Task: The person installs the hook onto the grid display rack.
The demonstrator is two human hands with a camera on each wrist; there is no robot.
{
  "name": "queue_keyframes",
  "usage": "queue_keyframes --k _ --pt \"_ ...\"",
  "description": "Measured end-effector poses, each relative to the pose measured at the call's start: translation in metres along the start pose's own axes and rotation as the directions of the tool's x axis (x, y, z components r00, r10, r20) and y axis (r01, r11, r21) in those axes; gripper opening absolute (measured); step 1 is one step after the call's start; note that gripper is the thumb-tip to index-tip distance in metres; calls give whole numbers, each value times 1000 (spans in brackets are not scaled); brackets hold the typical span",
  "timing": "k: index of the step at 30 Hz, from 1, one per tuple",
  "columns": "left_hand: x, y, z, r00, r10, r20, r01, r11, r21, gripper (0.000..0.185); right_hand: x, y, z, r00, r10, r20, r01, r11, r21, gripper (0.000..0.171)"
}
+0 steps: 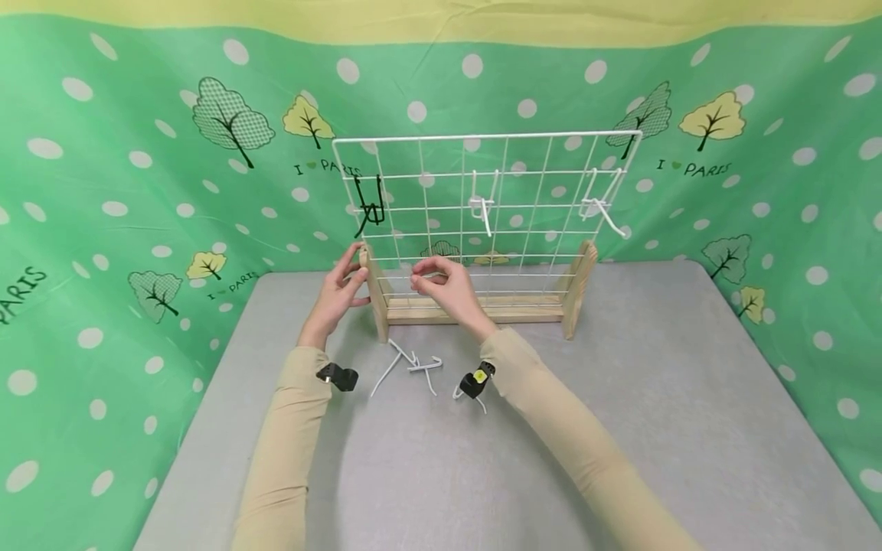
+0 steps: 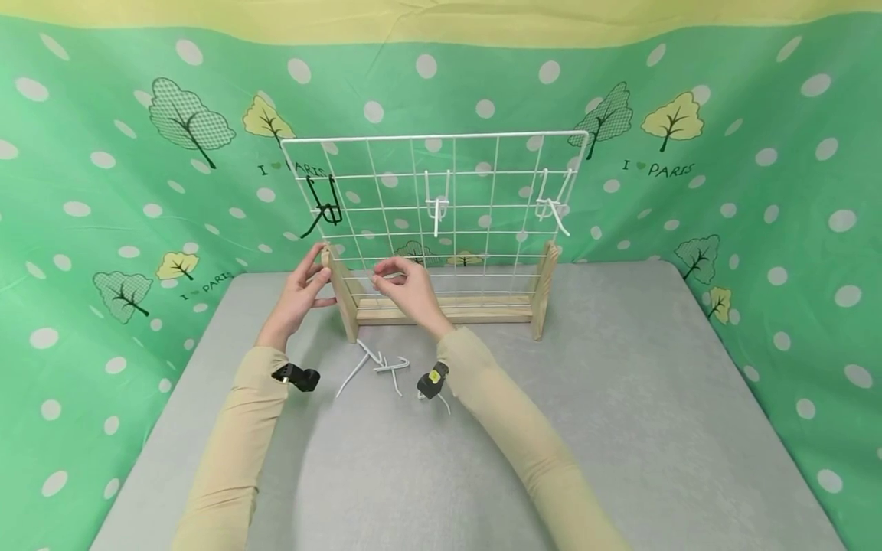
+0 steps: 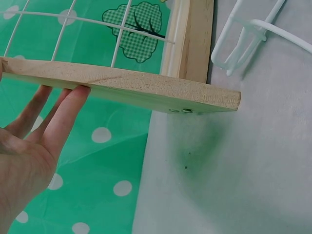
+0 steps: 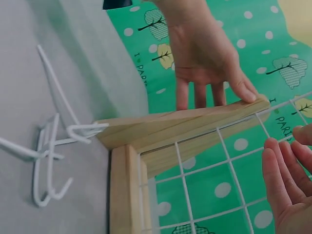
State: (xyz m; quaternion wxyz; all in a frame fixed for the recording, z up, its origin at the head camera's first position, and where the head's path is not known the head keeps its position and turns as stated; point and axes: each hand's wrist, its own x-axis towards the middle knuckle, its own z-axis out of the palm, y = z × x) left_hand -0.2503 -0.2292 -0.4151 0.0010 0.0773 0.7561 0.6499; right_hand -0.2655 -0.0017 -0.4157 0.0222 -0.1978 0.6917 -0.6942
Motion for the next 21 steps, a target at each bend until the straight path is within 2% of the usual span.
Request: queue_keyframes --k 4,8,11,15,21 --pt "0 0 0 1000 -6 3 6 1000 9 56 -8 4 -6 1000 15 14 -15 1000 6 20" --pt "1 -2 0 1000 -6 4 6 1000 15 57 -20 -5 -10 1000 6 27 -7 1000 5 19" --pt "6 -11 -3 1000 -7 1 7 1000 1 57 -27 -12 -11 999 10 31 -10 1000 -3 19" --pt "13 -25 -7 1000 -12 -7 11 1000 -7 57 -33 -9 -14 999 17 33 -17 1000 -5 20" --pt "13 -30 -9 1000 5 -15 -5 1000 24 58 -39 -4 -20 999 37 37 -36 999 -24 20"
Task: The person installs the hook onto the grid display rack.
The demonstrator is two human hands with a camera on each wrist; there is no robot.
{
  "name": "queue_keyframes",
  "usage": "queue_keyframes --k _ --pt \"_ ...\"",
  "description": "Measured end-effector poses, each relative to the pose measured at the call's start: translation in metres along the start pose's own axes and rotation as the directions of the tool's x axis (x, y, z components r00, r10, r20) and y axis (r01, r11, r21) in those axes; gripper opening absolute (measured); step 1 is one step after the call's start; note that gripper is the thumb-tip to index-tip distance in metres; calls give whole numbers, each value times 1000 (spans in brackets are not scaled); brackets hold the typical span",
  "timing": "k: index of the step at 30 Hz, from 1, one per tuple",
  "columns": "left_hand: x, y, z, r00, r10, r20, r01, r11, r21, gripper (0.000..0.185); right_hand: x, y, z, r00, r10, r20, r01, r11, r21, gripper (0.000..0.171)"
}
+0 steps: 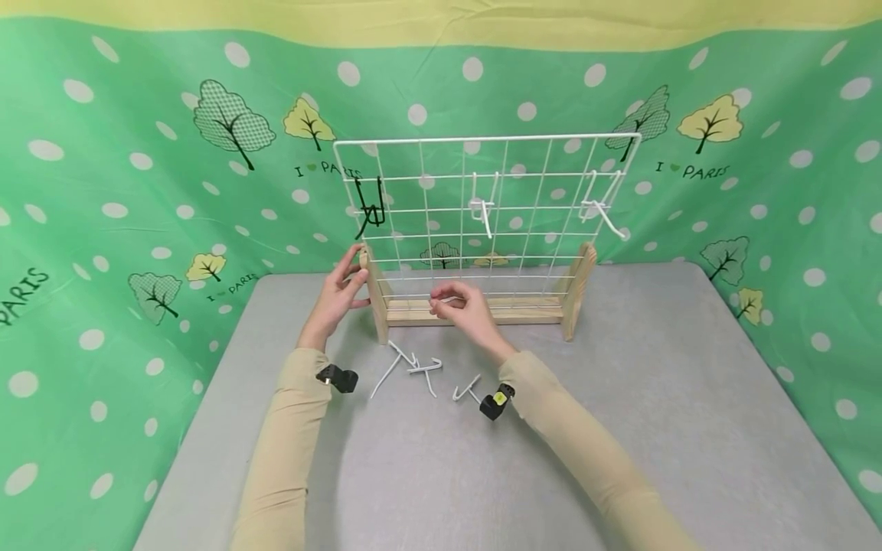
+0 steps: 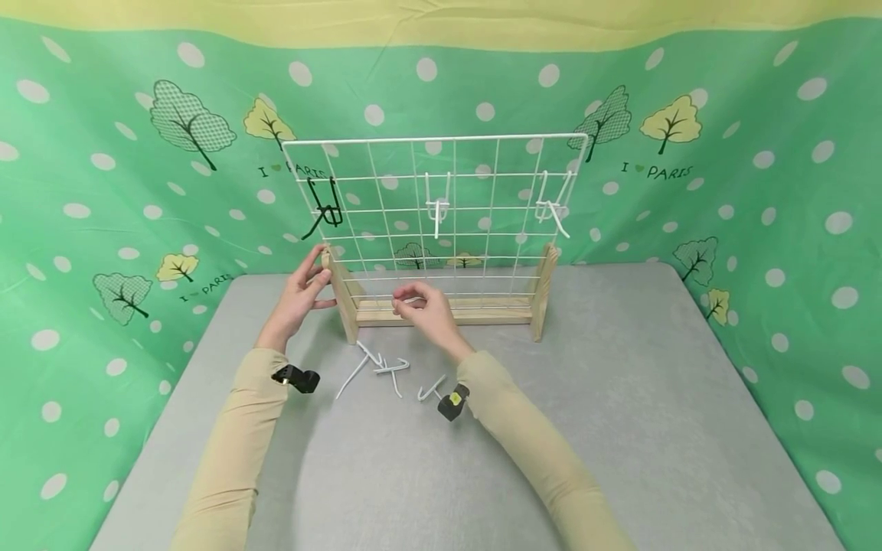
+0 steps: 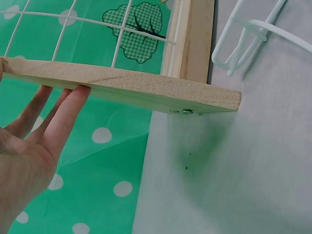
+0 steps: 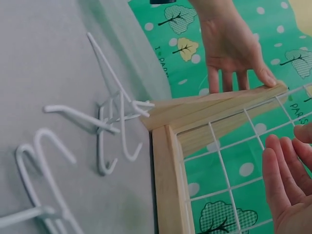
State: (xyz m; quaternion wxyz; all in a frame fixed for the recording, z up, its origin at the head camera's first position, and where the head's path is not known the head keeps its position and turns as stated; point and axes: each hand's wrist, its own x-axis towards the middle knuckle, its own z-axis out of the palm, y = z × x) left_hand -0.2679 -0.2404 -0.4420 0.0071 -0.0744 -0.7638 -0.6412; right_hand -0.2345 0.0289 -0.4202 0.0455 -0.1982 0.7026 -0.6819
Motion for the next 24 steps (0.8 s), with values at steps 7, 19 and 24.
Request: queue_keyframes --k 7,19,24 --pt "-2 4 1 1000 12 2 -12 1000 0 56 -6 3 -8 1000 26 8 -26 1000 -12 21" --pt "0 4 1 1000 5 10 -5 1000 -12 57 -7 44 -23 998 10 57 -5 996 -90 21" --pt "-9 22 5 1000 6 21 -6 1000 -10 56 -16 48 -29 995 9 99 4 992 -128 20"
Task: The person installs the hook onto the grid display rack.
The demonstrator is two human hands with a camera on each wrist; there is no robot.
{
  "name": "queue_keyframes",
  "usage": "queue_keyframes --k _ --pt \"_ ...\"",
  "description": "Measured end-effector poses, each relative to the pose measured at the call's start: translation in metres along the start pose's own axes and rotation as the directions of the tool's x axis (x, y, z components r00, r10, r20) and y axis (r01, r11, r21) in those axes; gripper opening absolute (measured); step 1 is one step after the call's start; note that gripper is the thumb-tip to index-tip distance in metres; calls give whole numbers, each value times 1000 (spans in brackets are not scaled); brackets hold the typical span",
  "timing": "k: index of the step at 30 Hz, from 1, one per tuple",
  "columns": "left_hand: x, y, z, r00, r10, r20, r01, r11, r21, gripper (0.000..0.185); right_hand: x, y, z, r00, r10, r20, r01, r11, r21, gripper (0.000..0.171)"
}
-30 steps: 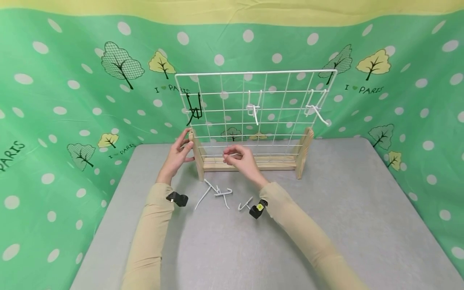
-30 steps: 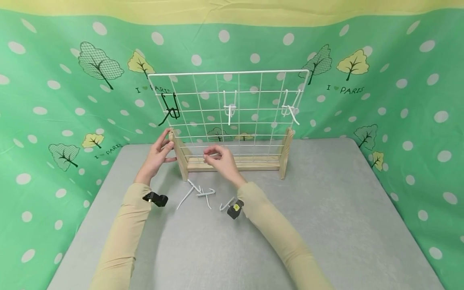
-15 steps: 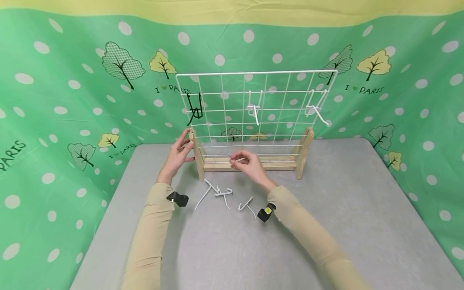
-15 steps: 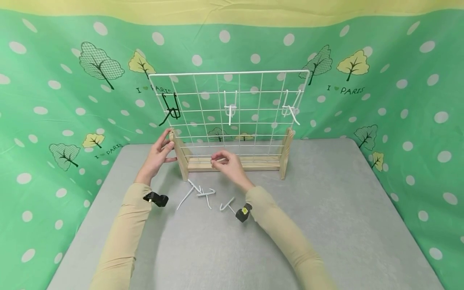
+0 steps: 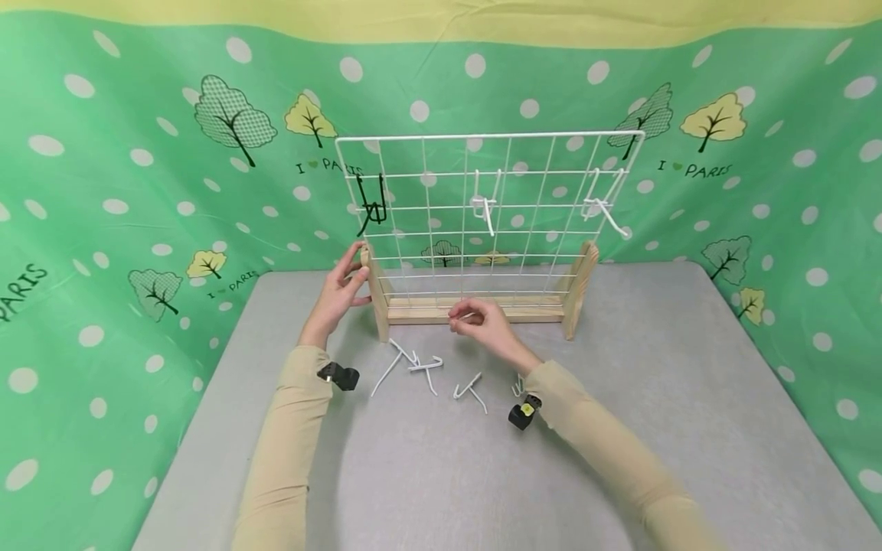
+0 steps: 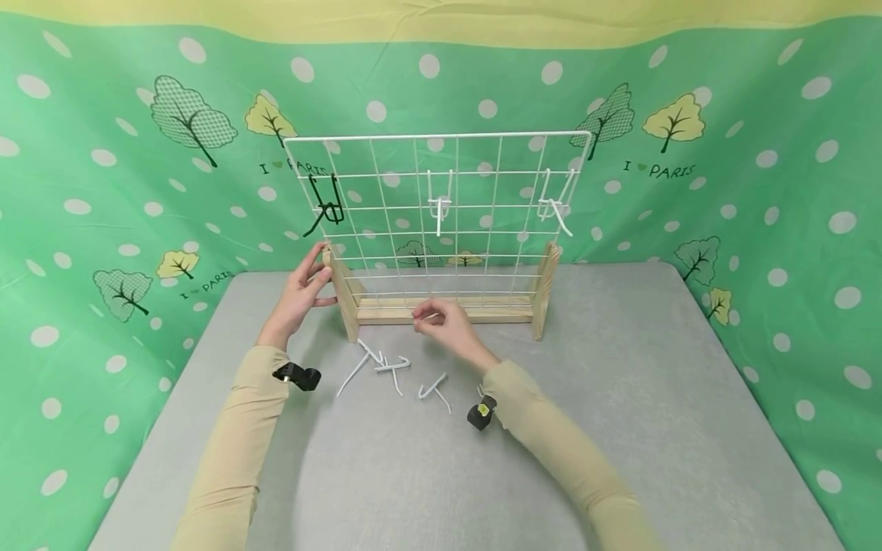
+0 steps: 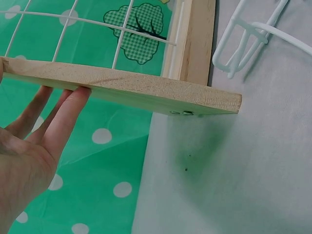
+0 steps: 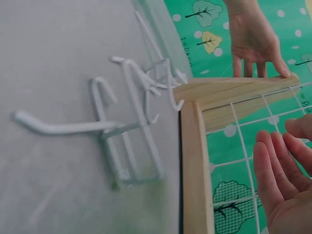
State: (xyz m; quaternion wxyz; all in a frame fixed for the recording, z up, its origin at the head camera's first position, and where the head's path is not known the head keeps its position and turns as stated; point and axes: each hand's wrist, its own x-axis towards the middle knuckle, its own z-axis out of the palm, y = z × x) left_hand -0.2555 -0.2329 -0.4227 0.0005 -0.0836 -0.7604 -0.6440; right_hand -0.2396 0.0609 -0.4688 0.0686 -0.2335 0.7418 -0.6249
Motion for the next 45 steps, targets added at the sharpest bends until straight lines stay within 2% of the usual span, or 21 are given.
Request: queue_keyframes --k 2,8,14,22,34,39,45 --pt "-4 7 2 1000 0 1 0 1000 9 56 -4 3 -1 1000 4 11 -4 1000 -19 20" --pt "-6 11 4 1000 -2 -2 2 1000 17 56 -16 7 -4 999 25 25 -23 998 -63 19" --pt "-6 11 4 1000 -1 -3 1 1000 11 56 -31 -7 -7 995 2 98 4 998 -61 19" --pt "-6 11 4 1000 -9 -7 9 1000 10 56 -39 21 -13 984 -8 180 25 995 -93 14" --pt "-6 11 5 1000 -9 -10 9 1000 10 55 -52 29 -18 969 25 245 17 985 -171 12" --pt "-6 11 5 1000 -10 -9 10 1000 10 56 -56 22 -16 961 41 272 12 982 -190 14" --pt "-6 11 5 1000 -1 -7 1 1000 9 55 -61 -5 -17 945 54 323 8 982 -189 14"
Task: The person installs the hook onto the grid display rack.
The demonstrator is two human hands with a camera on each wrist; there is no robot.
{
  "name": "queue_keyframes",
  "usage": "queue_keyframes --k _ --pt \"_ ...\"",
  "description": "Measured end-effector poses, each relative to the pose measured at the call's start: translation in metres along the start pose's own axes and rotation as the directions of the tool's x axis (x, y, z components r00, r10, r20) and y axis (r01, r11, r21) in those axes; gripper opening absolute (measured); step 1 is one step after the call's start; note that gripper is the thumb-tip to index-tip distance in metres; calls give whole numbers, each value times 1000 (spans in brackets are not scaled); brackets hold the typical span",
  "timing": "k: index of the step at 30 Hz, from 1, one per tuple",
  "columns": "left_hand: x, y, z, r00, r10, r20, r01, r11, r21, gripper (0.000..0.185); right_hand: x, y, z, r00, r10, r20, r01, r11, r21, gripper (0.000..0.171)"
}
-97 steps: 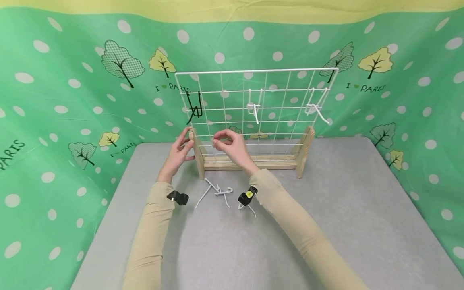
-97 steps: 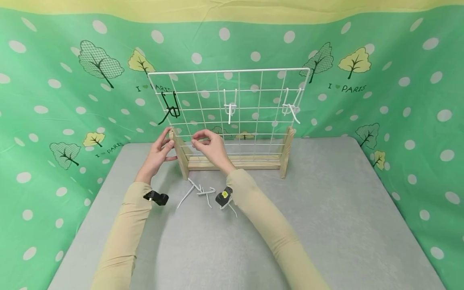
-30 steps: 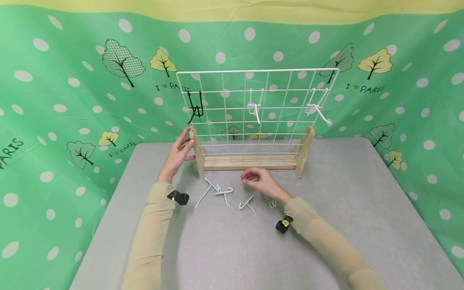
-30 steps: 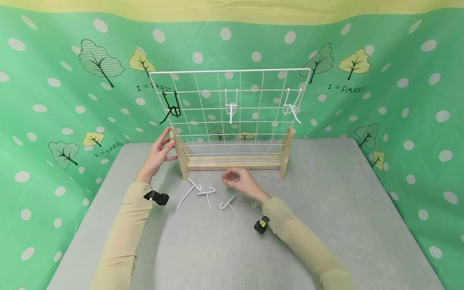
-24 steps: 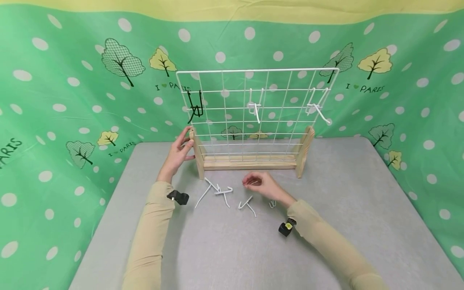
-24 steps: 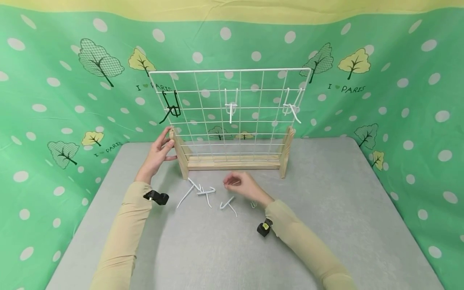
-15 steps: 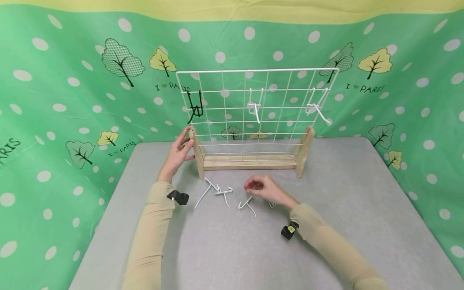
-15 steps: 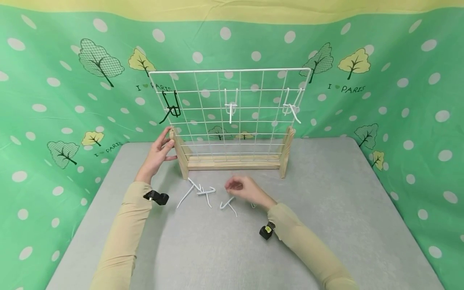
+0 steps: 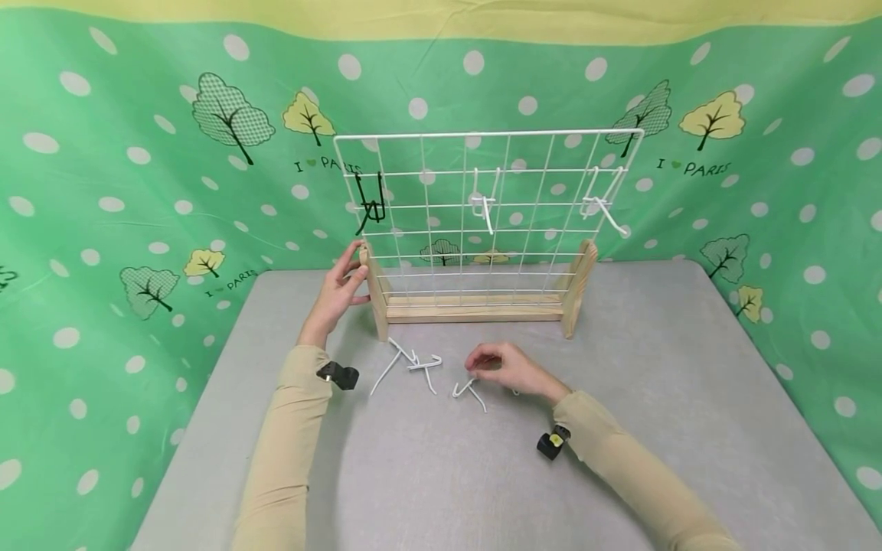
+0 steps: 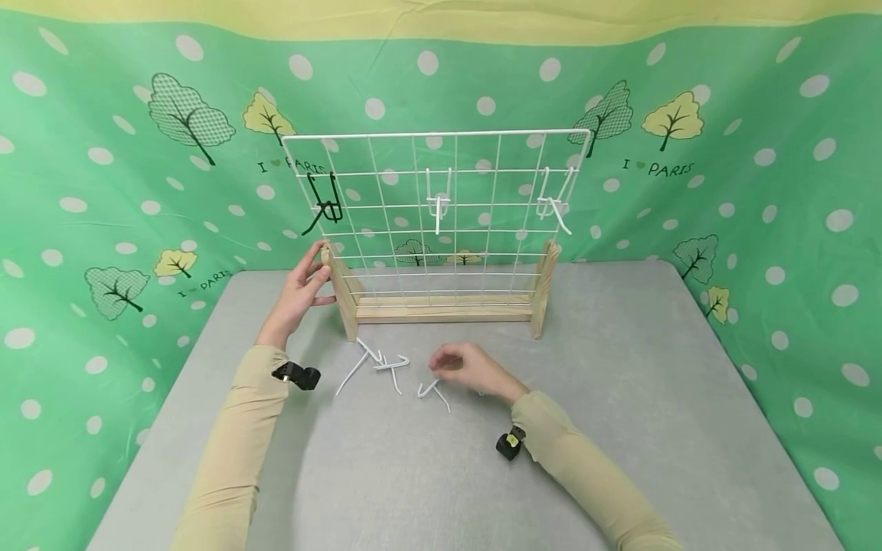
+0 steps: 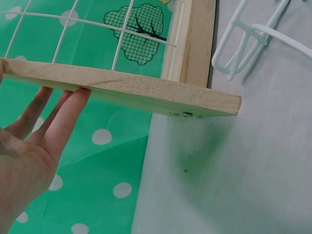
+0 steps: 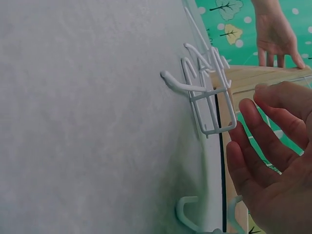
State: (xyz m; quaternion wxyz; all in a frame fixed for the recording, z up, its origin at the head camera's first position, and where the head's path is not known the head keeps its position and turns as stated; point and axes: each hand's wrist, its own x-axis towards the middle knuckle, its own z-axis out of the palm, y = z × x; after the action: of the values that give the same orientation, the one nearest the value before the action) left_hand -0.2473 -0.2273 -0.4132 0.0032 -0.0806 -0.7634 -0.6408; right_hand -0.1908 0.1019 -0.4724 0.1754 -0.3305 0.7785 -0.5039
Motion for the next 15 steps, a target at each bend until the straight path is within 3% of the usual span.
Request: queue_keyframes --k 9,15 --pt "0 -1 0 1000 -8 -10 8 1000 8 55 -3 5 2 999 -20 51 20 1000 -7 14" --pt "1 -1 0 1000 -10 -11 10 1000 12 55 1 32 9 998 2 59 0 999 -37 12"
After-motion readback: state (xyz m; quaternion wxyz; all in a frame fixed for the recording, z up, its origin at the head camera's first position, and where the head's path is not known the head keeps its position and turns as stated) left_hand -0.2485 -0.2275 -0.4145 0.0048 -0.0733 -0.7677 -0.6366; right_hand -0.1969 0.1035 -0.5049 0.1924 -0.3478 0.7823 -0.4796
